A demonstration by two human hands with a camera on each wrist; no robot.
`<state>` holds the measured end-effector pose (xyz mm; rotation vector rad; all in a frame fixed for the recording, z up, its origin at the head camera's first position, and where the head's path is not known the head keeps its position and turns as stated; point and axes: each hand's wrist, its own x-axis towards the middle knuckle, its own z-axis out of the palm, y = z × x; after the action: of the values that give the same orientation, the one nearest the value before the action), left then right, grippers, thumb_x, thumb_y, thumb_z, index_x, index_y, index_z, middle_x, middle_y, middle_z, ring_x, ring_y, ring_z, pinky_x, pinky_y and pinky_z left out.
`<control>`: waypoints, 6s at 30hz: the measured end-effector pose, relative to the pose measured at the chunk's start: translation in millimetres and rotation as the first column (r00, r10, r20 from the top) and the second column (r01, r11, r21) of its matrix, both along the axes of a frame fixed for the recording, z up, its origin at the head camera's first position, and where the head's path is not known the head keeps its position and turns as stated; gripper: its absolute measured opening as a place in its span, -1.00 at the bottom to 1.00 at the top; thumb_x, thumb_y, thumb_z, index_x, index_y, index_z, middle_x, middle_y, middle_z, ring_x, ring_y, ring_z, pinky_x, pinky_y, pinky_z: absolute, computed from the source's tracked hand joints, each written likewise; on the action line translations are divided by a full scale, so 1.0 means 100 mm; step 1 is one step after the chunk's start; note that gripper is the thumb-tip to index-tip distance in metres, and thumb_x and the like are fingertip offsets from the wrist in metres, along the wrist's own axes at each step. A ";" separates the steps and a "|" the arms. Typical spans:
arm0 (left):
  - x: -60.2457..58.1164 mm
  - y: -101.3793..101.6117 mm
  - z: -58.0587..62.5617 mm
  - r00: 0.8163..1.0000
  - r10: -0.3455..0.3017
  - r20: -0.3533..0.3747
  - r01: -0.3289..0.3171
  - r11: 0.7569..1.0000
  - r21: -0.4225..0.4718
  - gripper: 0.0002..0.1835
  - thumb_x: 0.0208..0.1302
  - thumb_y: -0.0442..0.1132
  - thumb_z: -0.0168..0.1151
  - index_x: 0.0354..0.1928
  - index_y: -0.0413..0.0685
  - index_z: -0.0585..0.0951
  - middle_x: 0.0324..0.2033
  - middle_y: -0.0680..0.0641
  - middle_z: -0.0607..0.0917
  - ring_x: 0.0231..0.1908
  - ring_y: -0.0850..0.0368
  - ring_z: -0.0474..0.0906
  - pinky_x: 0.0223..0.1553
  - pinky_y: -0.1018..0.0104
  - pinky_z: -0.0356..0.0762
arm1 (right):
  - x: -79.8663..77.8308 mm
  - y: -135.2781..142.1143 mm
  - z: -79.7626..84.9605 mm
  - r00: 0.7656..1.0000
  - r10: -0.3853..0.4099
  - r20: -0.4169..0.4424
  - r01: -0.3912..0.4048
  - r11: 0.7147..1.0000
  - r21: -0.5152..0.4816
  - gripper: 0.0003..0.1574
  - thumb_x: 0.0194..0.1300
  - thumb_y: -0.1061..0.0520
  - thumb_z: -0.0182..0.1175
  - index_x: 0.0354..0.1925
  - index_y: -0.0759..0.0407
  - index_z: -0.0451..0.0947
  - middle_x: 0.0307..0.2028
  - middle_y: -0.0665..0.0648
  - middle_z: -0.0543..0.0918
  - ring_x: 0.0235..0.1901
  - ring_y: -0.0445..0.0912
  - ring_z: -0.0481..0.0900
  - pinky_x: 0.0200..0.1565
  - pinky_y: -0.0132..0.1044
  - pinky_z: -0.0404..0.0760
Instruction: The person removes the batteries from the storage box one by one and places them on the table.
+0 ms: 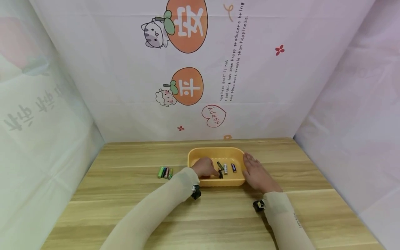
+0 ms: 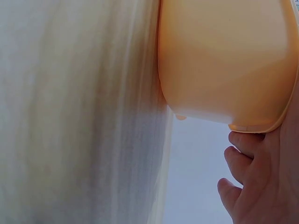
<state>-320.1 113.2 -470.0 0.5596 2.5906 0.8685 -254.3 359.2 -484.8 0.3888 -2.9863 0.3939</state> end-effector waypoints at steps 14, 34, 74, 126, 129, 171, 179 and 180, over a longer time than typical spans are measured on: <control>0.00 0.25 -0.06 0.998 -0.013 -0.066 0.006 0.996 -0.090 -0.51 0.13 -0.07 0.42 -0.82 0.07 0.39 -0.85 0.11 0.32 -0.77 0.20 0.26 -0.68 0.34 0.32 | 0.02 -0.01 0.04 1.000 0.001 0.004 -0.001 1.000 -0.005 -0.26 0.49 0.10 -0.16 0.46 0.43 -0.09 0.47 0.36 -0.04 0.44 0.22 -0.07 0.39 0.13 -0.05; 0.05 0.30 0.02 1.000 -0.014 -0.025 0.011 0.995 -0.101 -0.62 0.08 -0.10 0.37 -0.75 0.07 0.42 -0.80 0.10 0.34 -0.75 0.19 0.27 -0.68 0.31 0.27 | 0.02 0.00 0.01 1.000 0.001 -0.005 -0.001 1.000 -0.014 -0.25 0.50 0.08 -0.15 0.47 0.42 -0.09 0.48 0.33 -0.07 0.44 0.21 -0.07 0.39 0.13 -0.04; -0.07 0.12 0.01 0.995 -0.060 -0.084 0.041 0.976 -0.215 -0.57 0.10 -0.28 0.19 -0.84 0.07 0.29 -0.90 0.08 0.23 -0.84 0.18 0.13 -0.77 0.31 0.09 | 0.01 0.00 0.00 0.998 0.032 -0.052 -0.034 0.999 -0.022 -0.27 0.48 0.12 -0.14 0.43 0.50 -0.04 0.45 0.40 0.00 0.42 0.26 -0.03 0.37 0.17 0.01; -0.06 -0.31 0.23 0.997 0.022 0.070 -0.041 0.958 0.283 -0.84 0.14 -0.41 0.30 -0.22 -0.20 0.57 -0.48 -0.08 0.66 -0.44 -0.03 0.67 -0.29 0.00 0.68 | 0.05 -0.01 -0.02 0.999 0.020 -0.028 -0.021 1.000 -0.020 -0.26 0.50 0.10 -0.15 0.45 0.46 -0.07 0.47 0.37 -0.04 0.44 0.23 -0.06 0.39 0.15 -0.03; -0.06 -0.36 0.25 0.998 0.022 0.061 -0.038 0.959 0.282 -0.85 0.14 -0.41 0.28 -0.23 -0.19 0.57 -0.46 -0.08 0.65 -0.45 0.00 0.66 -0.27 0.00 0.68 | 0.05 -0.01 -0.01 0.999 0.025 -0.036 -0.025 1.000 -0.018 -0.27 0.49 0.12 -0.15 0.44 0.48 -0.06 0.46 0.39 -0.02 0.43 0.25 -0.05 0.38 0.17 -0.02; -0.08 -1.21 0.38 0.982 0.095 0.162 -0.152 0.908 0.390 -0.71 0.18 -0.38 0.29 -0.06 -0.34 0.57 -0.29 -0.16 0.62 -0.35 0.02 0.62 -0.14 -0.02 0.64 | 0.04 0.01 -0.03 1.000 0.010 -0.012 -0.011 0.999 -0.030 -0.27 0.50 0.12 -0.16 0.46 0.44 -0.08 0.48 0.35 -0.04 0.44 0.22 -0.06 0.39 0.13 -0.03; -0.08 -1.45 0.33 0.973 0.146 0.177 -0.205 0.900 0.384 -0.74 0.16 -0.43 0.24 -0.09 -0.33 0.55 -0.30 -0.18 0.62 -0.35 -0.02 0.62 -0.18 -0.03 0.65 | 0.05 0.00 -0.02 1.000 0.010 -0.010 -0.010 1.000 -0.024 -0.26 0.50 0.10 -0.17 0.46 0.44 -0.09 0.48 0.34 -0.04 0.44 0.21 -0.06 0.39 0.12 -0.03; -0.08 -1.48 0.32 0.973 0.150 0.178 -0.209 0.900 0.383 -0.75 0.17 -0.43 0.24 -0.09 -0.33 0.55 -0.30 -0.19 0.61 -0.34 -0.05 0.62 -0.18 -0.03 0.65 | 0.05 -0.01 -0.02 1.000 0.010 -0.010 -0.011 1.000 -0.024 -0.26 0.50 0.10 -0.17 0.46 0.44 -0.09 0.48 0.34 -0.04 0.44 0.21 -0.06 0.39 0.12 -0.02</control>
<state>-327.9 -34.5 -437.9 0.3452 2.3667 1.4642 -249.7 358.6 -486.5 0.4030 -2.9679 0.4274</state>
